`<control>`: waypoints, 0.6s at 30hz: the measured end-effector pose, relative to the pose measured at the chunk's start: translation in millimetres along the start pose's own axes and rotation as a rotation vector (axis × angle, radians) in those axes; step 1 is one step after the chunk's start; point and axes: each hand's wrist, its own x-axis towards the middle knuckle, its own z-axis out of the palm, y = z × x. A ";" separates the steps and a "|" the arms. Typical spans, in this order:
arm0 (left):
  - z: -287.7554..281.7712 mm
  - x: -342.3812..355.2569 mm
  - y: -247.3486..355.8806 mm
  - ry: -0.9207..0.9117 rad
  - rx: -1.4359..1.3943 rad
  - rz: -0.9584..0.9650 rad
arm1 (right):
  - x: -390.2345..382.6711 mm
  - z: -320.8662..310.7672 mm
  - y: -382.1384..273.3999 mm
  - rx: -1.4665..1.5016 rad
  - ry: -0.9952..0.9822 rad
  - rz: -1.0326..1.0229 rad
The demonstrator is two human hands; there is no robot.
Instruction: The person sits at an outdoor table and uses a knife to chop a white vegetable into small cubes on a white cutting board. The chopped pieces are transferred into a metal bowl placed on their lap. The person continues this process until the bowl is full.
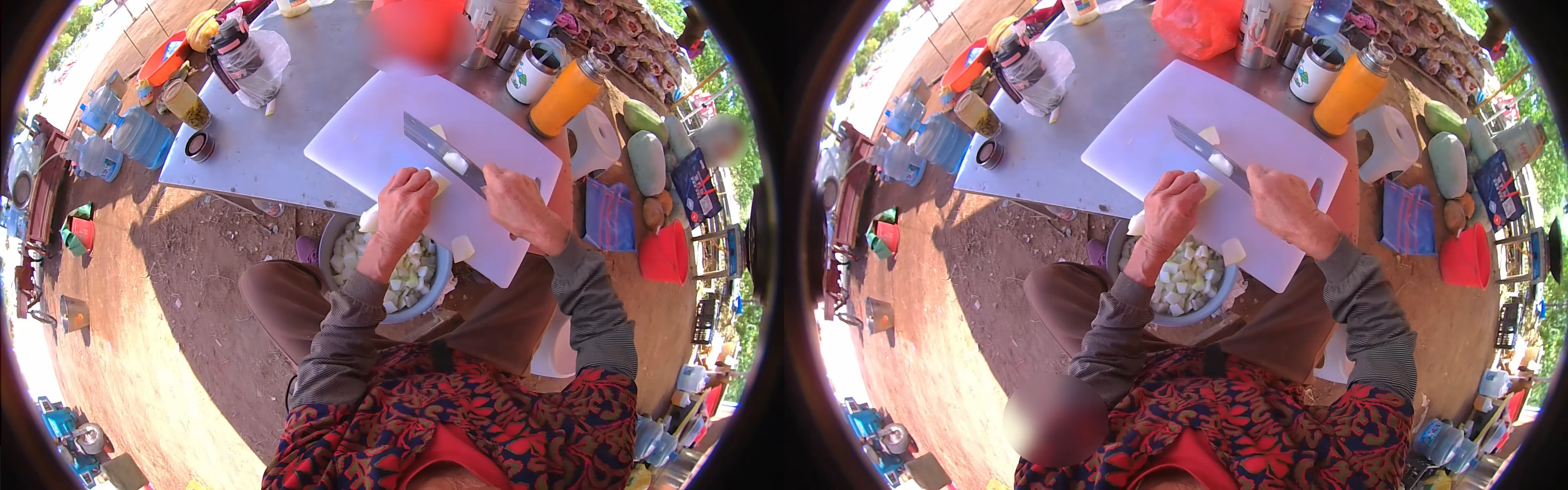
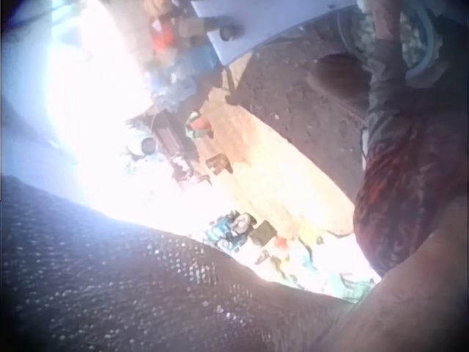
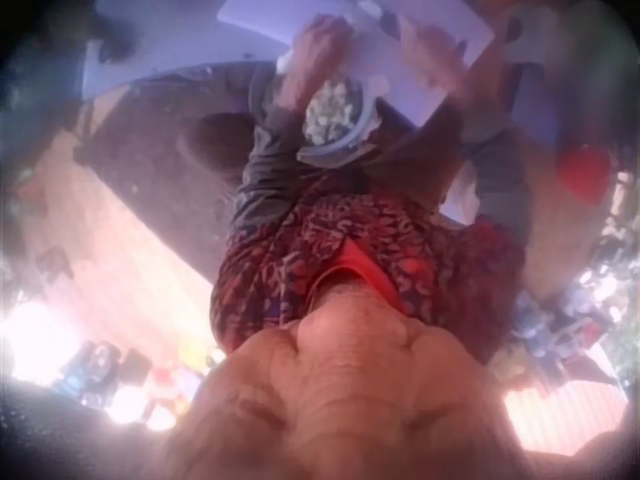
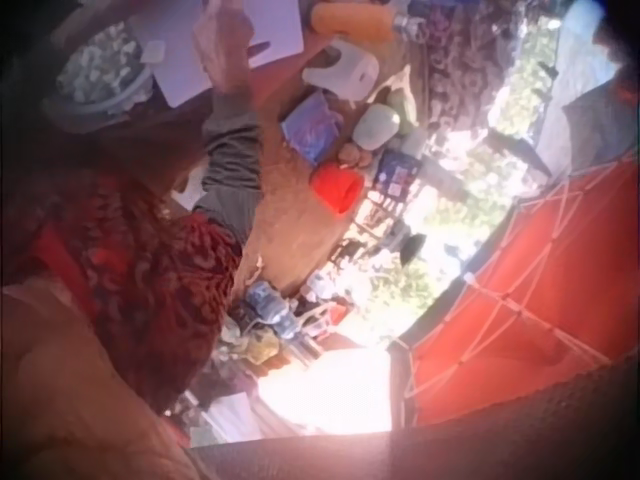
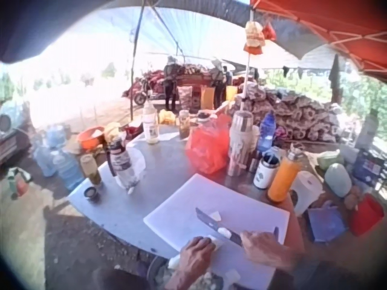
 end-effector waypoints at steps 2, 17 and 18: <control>-0.7 -3.8 -2.7 -0.001 0.018 -0.015 | -10.6 -21.9 -14.0 -0.025 -0.039 -0.033; -8.3 -9.0 -2.9 -0.022 -0.009 0.000 | -15.4 -20.8 -24.6 -0.044 -0.049 -0.060; -8.6 -10.4 -3.9 -0.013 -0.008 -0.001 | -17.8 -23.8 -29.1 -0.056 -0.082 -0.072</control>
